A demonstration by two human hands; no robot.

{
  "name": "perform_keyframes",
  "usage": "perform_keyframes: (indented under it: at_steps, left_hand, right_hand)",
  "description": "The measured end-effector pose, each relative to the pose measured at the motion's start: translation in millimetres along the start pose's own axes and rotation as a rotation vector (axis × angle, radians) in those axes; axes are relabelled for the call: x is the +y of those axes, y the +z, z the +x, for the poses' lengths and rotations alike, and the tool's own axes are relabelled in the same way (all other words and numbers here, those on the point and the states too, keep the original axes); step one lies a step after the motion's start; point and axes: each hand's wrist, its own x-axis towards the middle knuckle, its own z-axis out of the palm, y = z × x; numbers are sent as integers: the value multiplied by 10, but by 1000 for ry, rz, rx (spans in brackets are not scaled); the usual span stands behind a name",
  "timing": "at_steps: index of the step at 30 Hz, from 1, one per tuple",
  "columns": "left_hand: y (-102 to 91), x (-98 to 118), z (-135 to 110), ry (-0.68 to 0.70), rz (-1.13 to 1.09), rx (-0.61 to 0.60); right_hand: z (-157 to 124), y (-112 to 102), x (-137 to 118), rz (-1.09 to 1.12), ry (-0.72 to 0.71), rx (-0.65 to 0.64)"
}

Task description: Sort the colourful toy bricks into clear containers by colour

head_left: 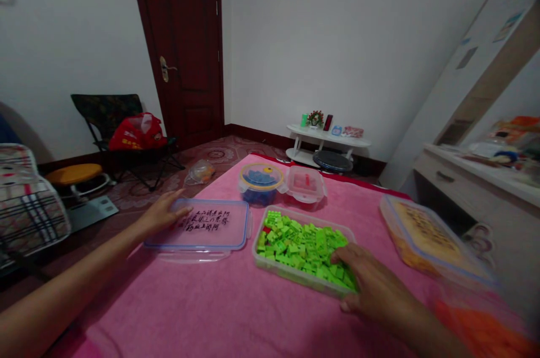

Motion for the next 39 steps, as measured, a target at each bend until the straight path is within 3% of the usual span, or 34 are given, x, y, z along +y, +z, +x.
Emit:
perform_keyframes:
  at_steps: [3, 7, 12, 16, 18, 21, 23, 25, 28, 31, 34, 39]
  left_hand:
    - [151, 265, -80, 168, 249, -126]
    - [305, 484, -205, 253, 424, -352]
    - [292, 623, -263, 260, 466, -345]
    - [353, 1006, -372, 476, 251, -226]
    - [441, 1262, -458, 640, 64, -280]
    - [586, 1593, -556, 743, -139, -401]
    - [668, 1739, -590, 732, -263, -468]
    - [745, 1823, -614, 655, -463, -551]
    - [852, 1854, -650, 418, -866, -683]
    - [901, 1846, -653, 213, -1105, -751]
    - [874, 1933, -614, 171, -1163, -718]
    - [966, 2296, -605, 164, -1346, -560]
  right_hand:
    - [24, 29, -37, -58, -10, -19]
    - [26, -22, -90, -93, -7, -4]
    - [-21, -155, -6, -38, 16, 114]
    - [-43, -170, 158, 28, 92, 79]
    - [-13, -135, 257, 123, 116, 126]
    - [76, -30, 402, 282, 185, 289]
    - [138, 69, 470, 318, 251, 339]
    - [188, 174, 506, 329, 288, 248]
    - [233, 286, 516, 378, 296, 109]
    - [231, 279, 498, 379, 276, 168]
    - [190, 187, 465, 293, 288, 355]
    - [164, 203, 500, 175, 265, 914]
